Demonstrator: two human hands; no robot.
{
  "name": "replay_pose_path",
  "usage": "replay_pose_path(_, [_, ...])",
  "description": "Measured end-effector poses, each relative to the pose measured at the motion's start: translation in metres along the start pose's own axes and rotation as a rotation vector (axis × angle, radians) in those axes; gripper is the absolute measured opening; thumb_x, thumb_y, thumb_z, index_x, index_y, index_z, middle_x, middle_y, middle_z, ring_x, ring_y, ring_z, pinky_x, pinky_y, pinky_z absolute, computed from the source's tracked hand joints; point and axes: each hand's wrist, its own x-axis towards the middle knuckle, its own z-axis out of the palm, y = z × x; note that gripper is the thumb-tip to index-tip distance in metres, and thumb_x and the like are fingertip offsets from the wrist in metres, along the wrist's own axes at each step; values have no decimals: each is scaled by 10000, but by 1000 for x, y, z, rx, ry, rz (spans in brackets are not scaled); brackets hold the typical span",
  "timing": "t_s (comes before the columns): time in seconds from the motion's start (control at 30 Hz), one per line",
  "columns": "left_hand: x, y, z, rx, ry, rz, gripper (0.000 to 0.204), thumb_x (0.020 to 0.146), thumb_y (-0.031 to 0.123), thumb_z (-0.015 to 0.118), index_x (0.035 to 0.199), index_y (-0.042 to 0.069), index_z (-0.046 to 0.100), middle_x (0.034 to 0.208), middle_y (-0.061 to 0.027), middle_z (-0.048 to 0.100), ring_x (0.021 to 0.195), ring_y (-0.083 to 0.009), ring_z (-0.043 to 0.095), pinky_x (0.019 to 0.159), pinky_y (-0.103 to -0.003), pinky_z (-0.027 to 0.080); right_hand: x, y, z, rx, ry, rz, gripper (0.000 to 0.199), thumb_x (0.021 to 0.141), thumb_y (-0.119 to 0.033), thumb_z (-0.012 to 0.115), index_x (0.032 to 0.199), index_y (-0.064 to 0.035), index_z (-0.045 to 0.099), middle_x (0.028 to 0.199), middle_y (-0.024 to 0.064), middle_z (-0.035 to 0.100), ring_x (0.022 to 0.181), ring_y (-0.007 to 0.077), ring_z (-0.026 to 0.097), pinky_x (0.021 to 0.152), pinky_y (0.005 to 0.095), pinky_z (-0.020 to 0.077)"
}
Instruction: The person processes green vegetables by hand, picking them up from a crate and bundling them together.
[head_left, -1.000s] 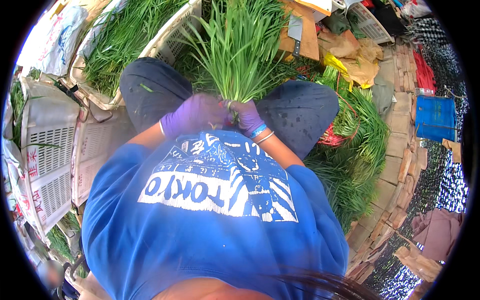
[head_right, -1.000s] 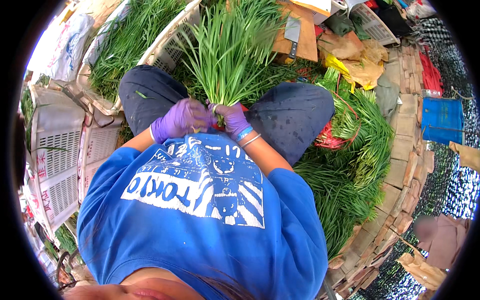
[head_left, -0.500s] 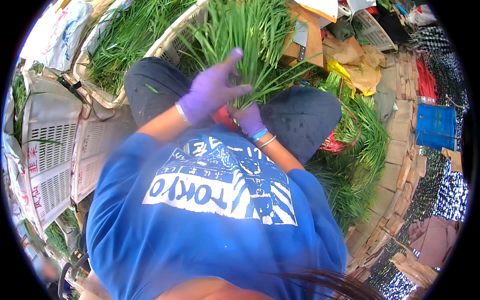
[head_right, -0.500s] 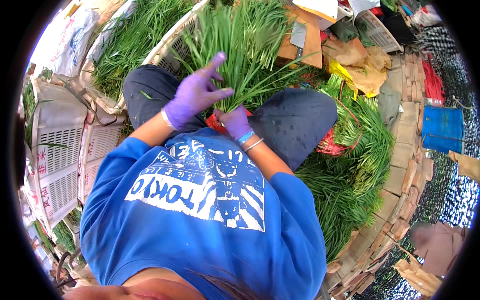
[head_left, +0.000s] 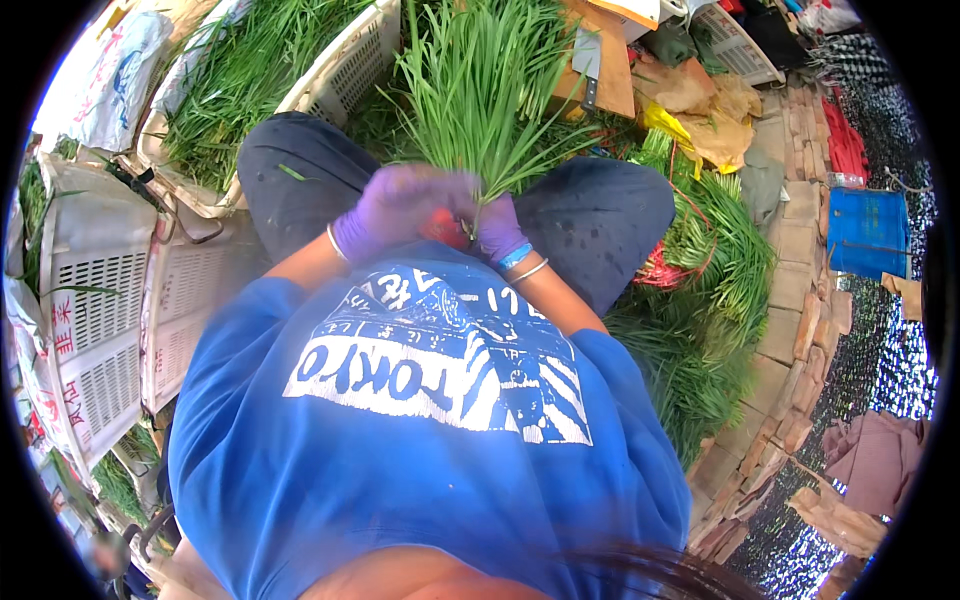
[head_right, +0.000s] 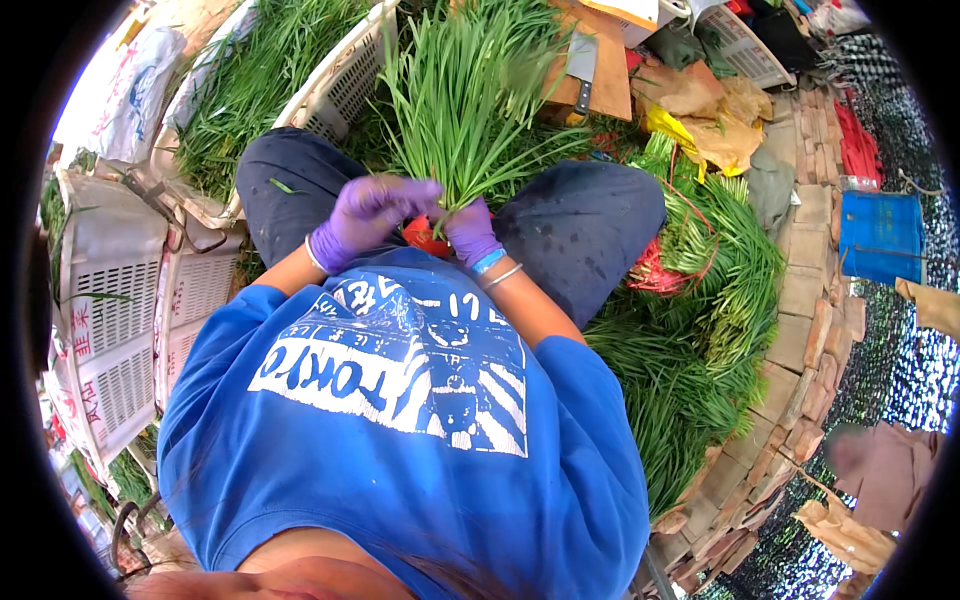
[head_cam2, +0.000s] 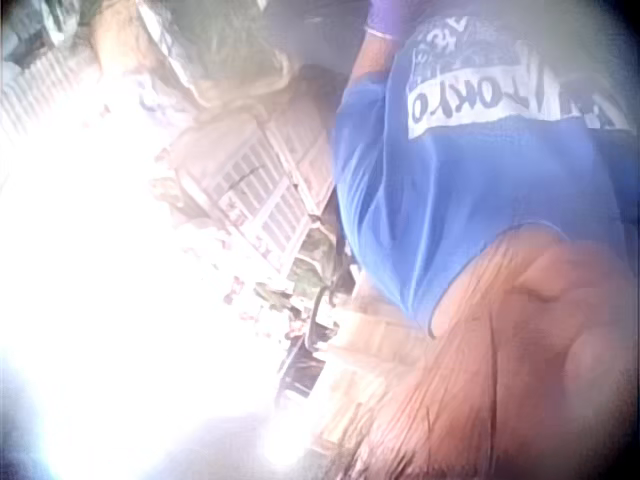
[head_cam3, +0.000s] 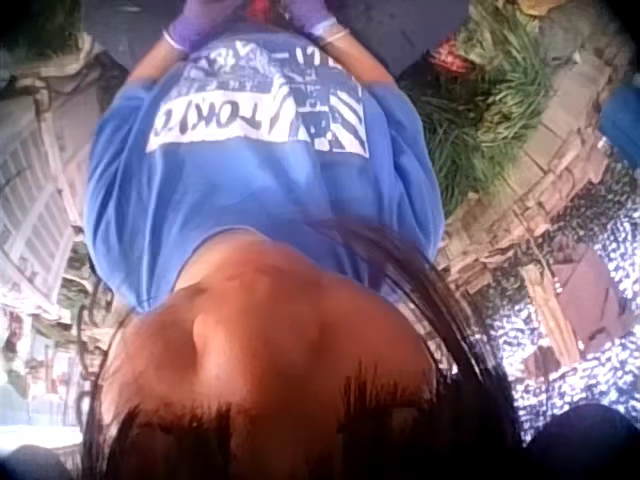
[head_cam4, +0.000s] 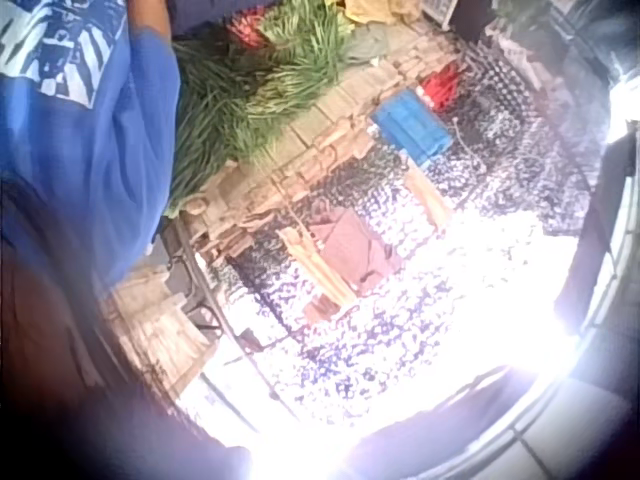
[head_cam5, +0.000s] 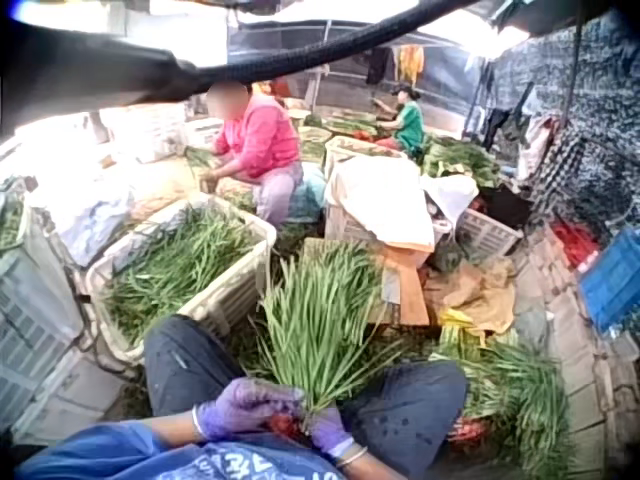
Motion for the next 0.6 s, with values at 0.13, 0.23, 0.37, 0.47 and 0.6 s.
replay_pose_path(0.13, [3, 3, -14, 643, 35, -143, 558, 884, 122, 691, 1413, 98, 516, 1200, -165, 677, 788, -223, 725, 692, -312, 568, 0, -3, 4, -182, -11, -5, 415, 757, 1, 778, 1142, -38, 627, 1051, 44, 680, 913, 147, 648, 802, 296, 539])
replay_pose_path(0.23, [12, -10, 6, 800, -118, 67, 827, 843, 271, 746, 1531, 129, 311, 1510, -55, 462, 696, -235, 682, 637, -363, 538, 7, 7, 3, -291, 2, -64, 477, 813, -18, 732, 1256, -38, 557, 1088, 56, 675, 941, 189, 658, 845, 327, 547])
replay_pose_path(0.37, [18, -29, 33, 711, 167, -300, 703, 851, 346, 754, 1437, 92, 461, 793, -122, 632, 649, -258, 618, 626, -371, 497, 13, 15, -5, -468, -70, -15, 423, 962, -120, 555, 1359, -22, 447, 1150, 111, 662, 1049, 252, 642, 934, 376, 521])
replay_pose_path(0.47, [22, -40, 41, 583, 307, -470, 643, 831, 344, 776, 1361, 86, 520, 693, -77, 570, 617, -230, 588, 606, -357, 483, 11, 11, -6, -690, -8, 2, 445, 971, -134, 536, 1384, -17, 415, 1164, 143, 659, 1057, 260, 645, 923, 379, 519])
replay_pose_path(0.6, [27, -50, 40, 71, 567, -601, 610, 857, 334, 757, 1341, 52, 516, 787, -77, 628, 724, -186, 637, 698, -343, 521, 10, 8, 1, -795, 100, -77, 658, 864, -50, 653, 1447, -32, 348, 1146, 152, 676, 973, 259, 684, 834, 344, 542])
